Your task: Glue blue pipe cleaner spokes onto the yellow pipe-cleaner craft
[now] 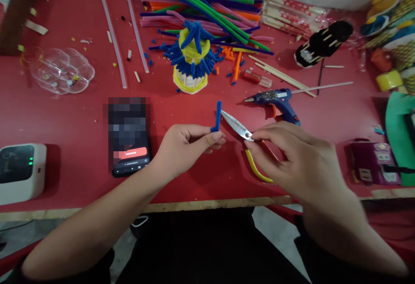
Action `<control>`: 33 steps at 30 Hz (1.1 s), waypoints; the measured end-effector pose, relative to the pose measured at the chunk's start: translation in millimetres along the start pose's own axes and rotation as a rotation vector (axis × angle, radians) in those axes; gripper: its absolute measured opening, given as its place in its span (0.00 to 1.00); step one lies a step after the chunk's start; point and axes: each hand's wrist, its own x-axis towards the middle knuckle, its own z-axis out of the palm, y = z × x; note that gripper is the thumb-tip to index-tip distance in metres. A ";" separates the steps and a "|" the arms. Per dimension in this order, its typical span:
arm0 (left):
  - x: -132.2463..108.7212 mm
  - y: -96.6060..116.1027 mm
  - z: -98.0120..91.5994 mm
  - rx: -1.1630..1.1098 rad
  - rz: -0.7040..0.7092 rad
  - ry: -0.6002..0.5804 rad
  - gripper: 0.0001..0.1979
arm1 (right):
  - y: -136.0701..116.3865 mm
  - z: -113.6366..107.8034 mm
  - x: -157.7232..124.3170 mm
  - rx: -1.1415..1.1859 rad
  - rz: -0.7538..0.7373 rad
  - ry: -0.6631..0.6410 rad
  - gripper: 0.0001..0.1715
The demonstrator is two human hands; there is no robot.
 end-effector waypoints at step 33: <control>-1.4 11.7 2.3 -0.262 -0.283 -0.205 0.03 | 47.6 -36.7 -33.6 0.535 0.302 -0.846 0.38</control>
